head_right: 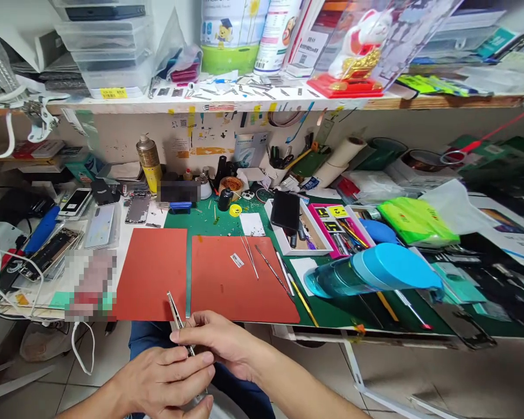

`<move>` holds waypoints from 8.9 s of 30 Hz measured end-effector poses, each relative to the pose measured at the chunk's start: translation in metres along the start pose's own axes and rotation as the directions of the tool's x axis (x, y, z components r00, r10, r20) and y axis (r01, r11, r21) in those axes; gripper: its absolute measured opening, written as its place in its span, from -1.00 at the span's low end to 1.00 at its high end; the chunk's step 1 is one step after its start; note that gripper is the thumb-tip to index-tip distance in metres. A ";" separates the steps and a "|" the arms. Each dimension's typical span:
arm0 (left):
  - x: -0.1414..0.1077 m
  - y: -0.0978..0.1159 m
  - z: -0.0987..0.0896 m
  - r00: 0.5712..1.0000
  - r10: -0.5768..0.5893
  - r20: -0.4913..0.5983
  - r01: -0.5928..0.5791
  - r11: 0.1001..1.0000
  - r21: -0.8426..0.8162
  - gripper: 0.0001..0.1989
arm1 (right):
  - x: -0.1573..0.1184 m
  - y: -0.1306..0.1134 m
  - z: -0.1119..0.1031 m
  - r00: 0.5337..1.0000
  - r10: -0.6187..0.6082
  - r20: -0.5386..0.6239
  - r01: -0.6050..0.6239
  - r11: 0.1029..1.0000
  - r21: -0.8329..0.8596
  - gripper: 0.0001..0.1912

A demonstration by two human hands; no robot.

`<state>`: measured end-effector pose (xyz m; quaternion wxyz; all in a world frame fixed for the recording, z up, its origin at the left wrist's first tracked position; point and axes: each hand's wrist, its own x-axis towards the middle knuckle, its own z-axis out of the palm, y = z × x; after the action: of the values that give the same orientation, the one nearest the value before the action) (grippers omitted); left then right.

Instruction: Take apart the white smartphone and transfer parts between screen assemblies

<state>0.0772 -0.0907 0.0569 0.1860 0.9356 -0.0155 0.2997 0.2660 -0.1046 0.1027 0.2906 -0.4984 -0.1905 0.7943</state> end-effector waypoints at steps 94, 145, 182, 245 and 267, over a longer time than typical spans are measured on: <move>0.045 -0.001 -0.009 -0.090 -0.993 0.080 -0.276 -0.052 -0.960 -0.21 | 0.008 0.087 0.029 0.265 -0.955 0.134 0.244 -0.068 -0.967 -0.56; 0.048 -0.014 -0.005 0.151 -0.979 0.139 -0.242 -0.173 -0.955 -0.33 | 0.013 0.108 0.015 0.150 -0.989 0.000 0.332 0.051 -0.942 -0.37; 0.041 -0.031 -0.022 -0.007 -0.989 0.148 -0.288 -0.140 -0.947 -0.66 | 0.033 0.118 0.034 0.100 -0.985 0.138 0.212 -0.114 -0.971 -0.47; 0.037 -0.032 -0.015 0.126 -0.977 0.174 -0.321 -0.206 -0.925 -0.65 | 0.026 0.116 0.032 0.121 -0.977 0.175 0.183 -0.151 -0.971 -0.54; 0.037 -0.030 -0.016 0.131 -0.977 0.167 -0.277 -0.198 -0.940 -0.63 | 0.030 0.126 0.029 0.151 -0.975 0.162 0.179 -0.134 -0.975 -0.46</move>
<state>0.1026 -0.0539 0.0794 0.8097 0.1142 0.3048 0.4883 0.1957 -0.1813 0.0198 0.3871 -0.6199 -0.6824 -0.0127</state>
